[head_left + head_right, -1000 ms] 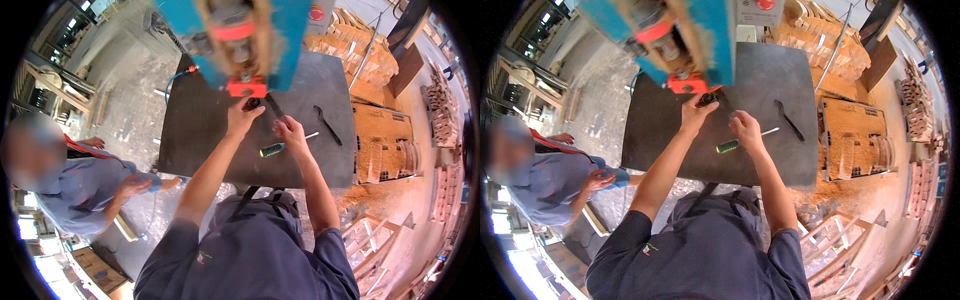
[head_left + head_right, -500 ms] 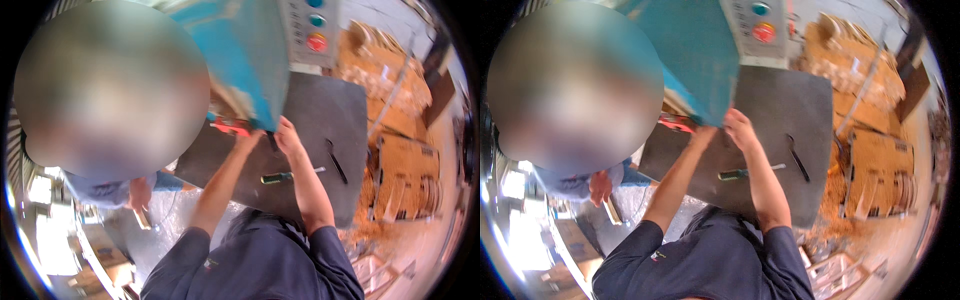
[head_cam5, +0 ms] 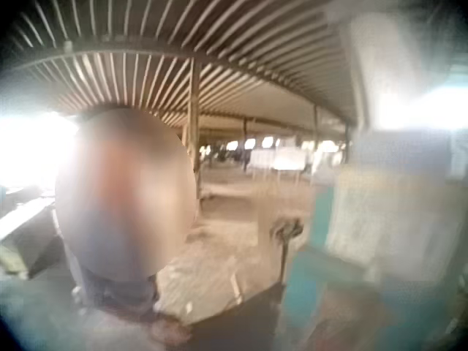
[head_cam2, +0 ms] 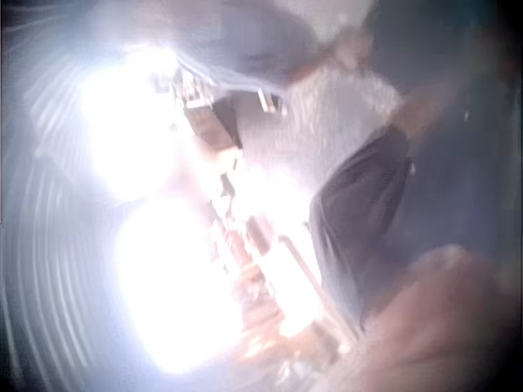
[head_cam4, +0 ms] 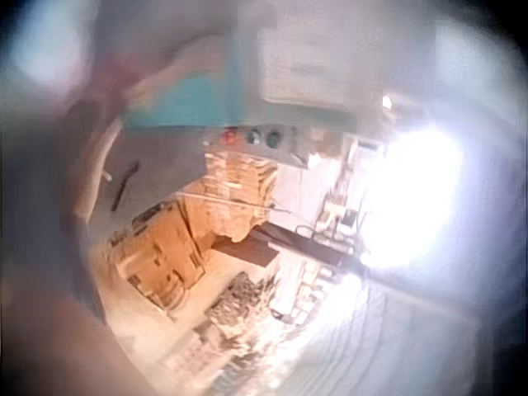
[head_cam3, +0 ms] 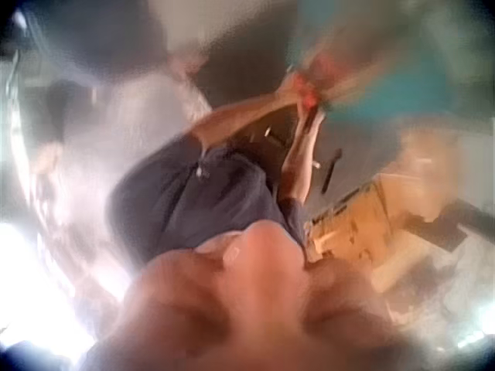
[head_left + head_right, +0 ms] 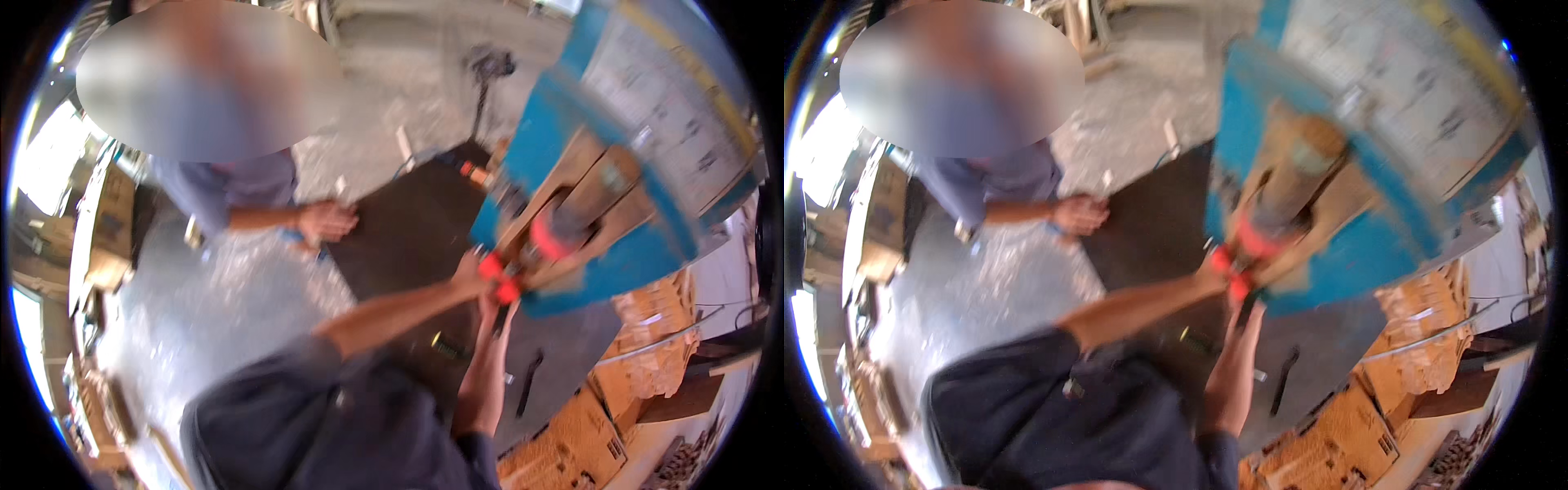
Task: The person adjusts a vertical woodworking machine using a wrench and screwdriver, then retrieves a wooden plank and positions it under the machine's cutter. They manipulate the plank against the spinning tool to shape its edge while another person works nearby.
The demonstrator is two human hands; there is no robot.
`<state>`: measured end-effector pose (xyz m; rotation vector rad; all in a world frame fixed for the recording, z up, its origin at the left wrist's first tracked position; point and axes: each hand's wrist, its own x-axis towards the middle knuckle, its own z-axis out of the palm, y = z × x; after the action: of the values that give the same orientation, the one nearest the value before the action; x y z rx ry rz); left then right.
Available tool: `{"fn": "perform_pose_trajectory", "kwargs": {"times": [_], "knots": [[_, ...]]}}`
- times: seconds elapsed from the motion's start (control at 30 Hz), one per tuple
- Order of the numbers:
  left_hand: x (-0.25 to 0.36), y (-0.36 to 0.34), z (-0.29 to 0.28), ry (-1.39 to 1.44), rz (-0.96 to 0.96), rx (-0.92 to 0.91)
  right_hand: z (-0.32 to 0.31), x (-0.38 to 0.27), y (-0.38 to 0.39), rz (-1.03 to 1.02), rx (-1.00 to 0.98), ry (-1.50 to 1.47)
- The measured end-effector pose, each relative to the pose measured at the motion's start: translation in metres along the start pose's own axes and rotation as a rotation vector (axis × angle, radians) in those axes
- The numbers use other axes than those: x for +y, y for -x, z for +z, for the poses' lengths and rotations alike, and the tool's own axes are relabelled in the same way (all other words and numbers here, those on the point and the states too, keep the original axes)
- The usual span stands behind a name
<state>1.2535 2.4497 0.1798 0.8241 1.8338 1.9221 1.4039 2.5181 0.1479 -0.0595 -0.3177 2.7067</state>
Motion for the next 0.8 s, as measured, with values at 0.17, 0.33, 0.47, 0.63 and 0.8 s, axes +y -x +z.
{"fn": "perform_pose_trajectory", "kwargs": {"times": [0.17,0.33,0.47,0.63,0.8], "knots": [[0.057,-0.005,0.014,-0.394,0.137,-0.26,-0.01,-0.004,-0.016,-0.09,-0.019,0.138],[0.06,0.016,0.01,-0.108,0.339,-0.167,0.025,0.005,-0.042,-0.103,-0.14,-0.008],[0.027,0.029,-0.003,-0.357,0.354,-0.335,0.009,0.003,-0.034,-0.117,-0.069,0.031],[-0.021,0.028,0.024,0.967,-0.059,-0.335,0.006,-0.005,-0.038,-0.148,-0.025,0.051],[-0.159,0.011,-0.021,1.523,-0.137,-0.649,0.014,0.003,-0.04,-0.141,-0.031,0.011]]}}
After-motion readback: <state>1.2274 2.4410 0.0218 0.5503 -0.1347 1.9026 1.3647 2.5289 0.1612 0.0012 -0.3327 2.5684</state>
